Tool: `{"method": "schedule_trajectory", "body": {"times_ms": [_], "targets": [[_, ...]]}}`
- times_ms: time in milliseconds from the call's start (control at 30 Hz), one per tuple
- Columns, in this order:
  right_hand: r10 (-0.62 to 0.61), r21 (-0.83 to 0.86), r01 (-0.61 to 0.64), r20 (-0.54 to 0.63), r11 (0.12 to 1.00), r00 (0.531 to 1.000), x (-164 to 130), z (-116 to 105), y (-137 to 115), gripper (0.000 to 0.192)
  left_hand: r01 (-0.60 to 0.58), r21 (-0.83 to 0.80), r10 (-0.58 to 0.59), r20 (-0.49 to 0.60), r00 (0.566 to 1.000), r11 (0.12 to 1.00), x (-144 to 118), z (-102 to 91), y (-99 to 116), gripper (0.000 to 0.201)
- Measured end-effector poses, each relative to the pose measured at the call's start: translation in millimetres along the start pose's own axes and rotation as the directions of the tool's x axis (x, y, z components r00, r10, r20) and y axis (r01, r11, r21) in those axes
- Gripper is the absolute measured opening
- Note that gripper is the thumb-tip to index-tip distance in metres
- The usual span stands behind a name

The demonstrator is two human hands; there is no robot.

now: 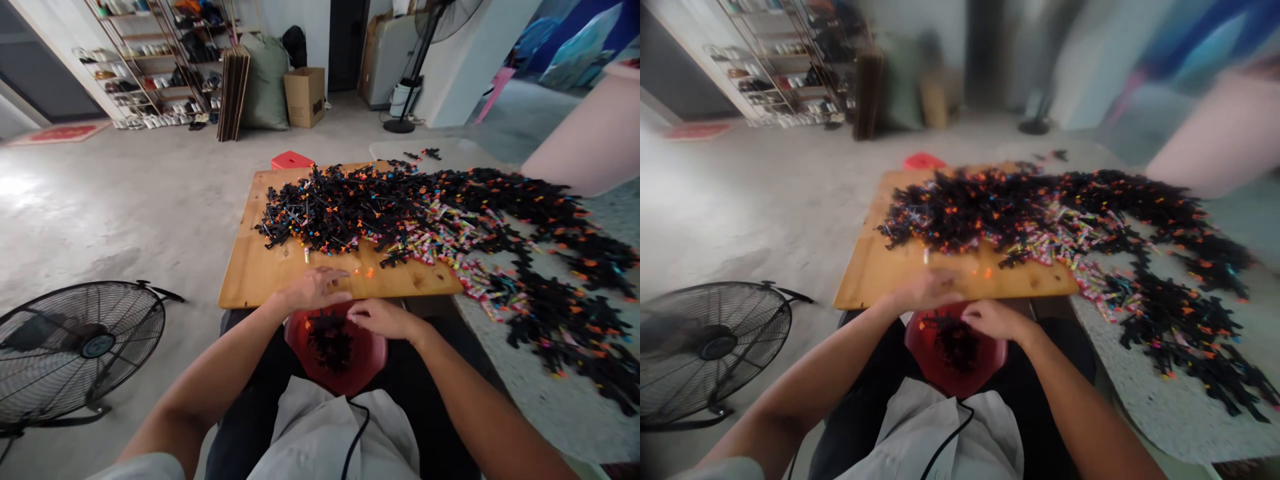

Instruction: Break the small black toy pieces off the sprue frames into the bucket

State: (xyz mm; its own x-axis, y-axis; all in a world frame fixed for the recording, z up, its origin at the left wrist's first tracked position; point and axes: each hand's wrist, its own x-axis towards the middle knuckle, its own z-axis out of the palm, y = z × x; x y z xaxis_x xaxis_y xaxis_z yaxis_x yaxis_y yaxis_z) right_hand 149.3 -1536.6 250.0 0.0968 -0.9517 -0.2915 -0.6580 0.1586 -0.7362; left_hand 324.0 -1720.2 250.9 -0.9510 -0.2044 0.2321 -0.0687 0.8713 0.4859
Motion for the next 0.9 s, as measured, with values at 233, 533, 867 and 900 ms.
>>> {"method": "schedule_trajectory", "body": {"times_ms": [233,533,867,900], "targets": [[0.047,-0.198,-0.04,0.03,0.979,0.998,15,34,6,0.026,0.165,0.237,-0.106,-0.244,0.964,0.957,35,-1.6,-56,0.03],[0.057,-0.024,-0.067,-0.316,0.997,0.947,35,-6,-18,0.029,0.264,0.363,-0.226,-0.144,0.964,0.894,61,2.8,-47,0.021],[0.044,-0.279,-0.284,-0.638,0.917,0.769,80,-35,6,0.031,0.109,0.291,-0.062,-0.165,0.984,0.95,-11,-15.4,-82,0.034],[0.038,-0.315,-0.304,-0.635,0.899,0.771,83,-35,1,0.032,0.114,0.298,-0.066,-0.167,0.984,0.948,-18,-18.5,-84,0.034]]}}
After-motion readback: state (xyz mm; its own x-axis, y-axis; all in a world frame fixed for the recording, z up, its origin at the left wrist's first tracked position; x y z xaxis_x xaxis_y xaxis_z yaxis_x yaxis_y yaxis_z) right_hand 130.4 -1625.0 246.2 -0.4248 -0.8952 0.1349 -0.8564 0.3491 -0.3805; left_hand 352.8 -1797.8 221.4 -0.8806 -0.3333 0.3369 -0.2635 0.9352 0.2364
